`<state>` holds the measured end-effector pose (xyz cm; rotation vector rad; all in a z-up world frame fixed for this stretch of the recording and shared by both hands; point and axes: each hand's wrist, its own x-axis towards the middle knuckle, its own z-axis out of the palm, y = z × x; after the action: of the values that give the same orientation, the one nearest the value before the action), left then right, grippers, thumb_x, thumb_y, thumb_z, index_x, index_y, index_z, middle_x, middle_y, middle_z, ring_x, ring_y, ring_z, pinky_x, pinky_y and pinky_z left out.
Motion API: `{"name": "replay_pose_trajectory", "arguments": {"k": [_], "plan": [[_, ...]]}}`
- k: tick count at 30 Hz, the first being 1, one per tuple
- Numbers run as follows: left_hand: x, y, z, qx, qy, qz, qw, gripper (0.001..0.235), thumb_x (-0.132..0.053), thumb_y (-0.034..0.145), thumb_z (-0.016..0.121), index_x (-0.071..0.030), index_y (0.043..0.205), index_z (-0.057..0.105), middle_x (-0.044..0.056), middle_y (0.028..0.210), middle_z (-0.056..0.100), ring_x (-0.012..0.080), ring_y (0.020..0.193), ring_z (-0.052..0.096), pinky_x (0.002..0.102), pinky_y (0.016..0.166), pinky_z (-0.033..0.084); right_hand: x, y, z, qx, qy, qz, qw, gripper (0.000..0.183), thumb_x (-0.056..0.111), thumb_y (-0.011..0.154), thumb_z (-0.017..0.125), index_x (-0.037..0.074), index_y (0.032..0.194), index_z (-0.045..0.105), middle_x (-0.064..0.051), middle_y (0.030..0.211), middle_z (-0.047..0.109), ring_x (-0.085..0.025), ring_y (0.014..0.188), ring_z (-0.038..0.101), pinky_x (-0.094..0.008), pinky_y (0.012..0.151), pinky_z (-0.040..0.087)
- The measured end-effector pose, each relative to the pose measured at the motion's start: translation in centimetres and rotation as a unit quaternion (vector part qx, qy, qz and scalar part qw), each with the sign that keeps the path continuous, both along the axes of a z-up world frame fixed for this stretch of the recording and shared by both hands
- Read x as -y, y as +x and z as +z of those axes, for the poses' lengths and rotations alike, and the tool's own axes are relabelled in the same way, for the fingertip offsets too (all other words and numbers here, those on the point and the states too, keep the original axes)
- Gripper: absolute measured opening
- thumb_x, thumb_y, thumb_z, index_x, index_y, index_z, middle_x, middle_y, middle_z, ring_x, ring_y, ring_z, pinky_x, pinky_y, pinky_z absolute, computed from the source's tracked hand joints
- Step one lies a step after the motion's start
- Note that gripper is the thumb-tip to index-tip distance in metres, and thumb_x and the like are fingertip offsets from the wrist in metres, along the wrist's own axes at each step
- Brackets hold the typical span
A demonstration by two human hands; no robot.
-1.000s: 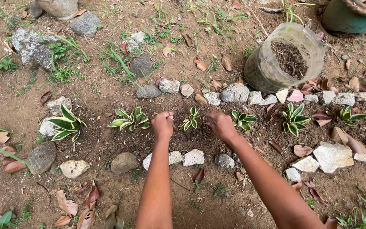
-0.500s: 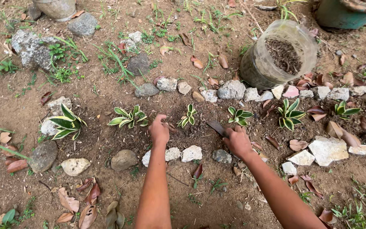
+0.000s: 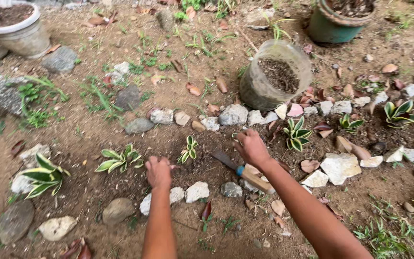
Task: The person uses a small hand hoe to loosen the soil around several small plants in a garden bed. They then use scissors to trim the leaves of the plants and add soil from a nearby container to the base of the plants.
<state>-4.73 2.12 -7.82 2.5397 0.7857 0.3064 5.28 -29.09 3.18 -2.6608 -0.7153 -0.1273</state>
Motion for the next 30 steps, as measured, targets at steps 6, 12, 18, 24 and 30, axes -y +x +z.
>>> {"name": "replay_pose_trajectory", "arguments": {"k": [6,12,18,24,30], "plan": [[0.4,2.8,2.0,0.181,-0.080,0.103,0.975,0.019,-0.030,0.090,0.074,-0.013,0.098,0.067,0.014,0.119,0.055,0.0339,0.108,0.056,0.048,0.093,0.047,2.3,7.8,6.5,0.205,0.161,0.057,0.964,0.028,0.009,0.089,0.067,0.006,0.117,0.067,-0.017,0.110,0.065,-0.037,0.106,0.058,-0.047,0.095,0.046],[7.4,7.4,8.4,0.290,-0.041,0.057,0.954,0.021,-0.029,0.082,0.080,-0.010,0.090,0.074,0.014,0.110,0.058,0.0362,0.111,0.052,0.049,0.094,0.041,6.5,17.3,5.2,0.278,0.165,-0.028,0.946,0.024,0.003,0.094,0.059,0.005,0.115,0.068,-0.020,0.112,0.069,-0.038,0.106,0.062,-0.046,0.095,0.049],[12.1,8.9,9.5,0.268,-0.190,0.018,0.944,0.016,-0.021,0.087,0.077,-0.007,0.093,0.072,0.007,0.090,0.067,0.0187,0.075,0.066,0.034,0.067,0.054,7.7,28.0,4.2,0.097,0.080,-0.056,0.991,0.027,0.019,0.089,0.072,0.007,0.113,0.072,-0.023,0.108,0.071,-0.039,0.101,0.067,-0.047,0.092,0.053],[13.8,10.0,6.9,0.269,-0.262,0.058,0.925,0.016,-0.019,0.084,0.080,-0.006,0.091,0.074,0.005,0.075,0.074,0.0129,0.064,0.066,0.029,0.060,0.052,4.9,31.9,4.3,-0.021,-0.002,-0.011,1.000,0.068,0.027,0.089,0.072,0.019,0.150,0.042,-0.015,0.141,0.056,-0.038,0.124,0.053,-0.056,0.105,0.035],[15.2,11.1,6.5,0.308,-0.242,0.031,0.919,0.014,-0.017,0.083,0.080,-0.006,0.090,0.074,0.003,0.079,0.074,0.0104,0.066,0.066,0.027,0.060,0.053,5.2,29.1,5.8,-0.034,0.014,-0.059,0.998,0.097,0.038,0.075,0.087,0.025,0.153,0.031,-0.021,0.132,0.048,-0.044,0.117,0.050,-0.053,0.101,0.041]]}}
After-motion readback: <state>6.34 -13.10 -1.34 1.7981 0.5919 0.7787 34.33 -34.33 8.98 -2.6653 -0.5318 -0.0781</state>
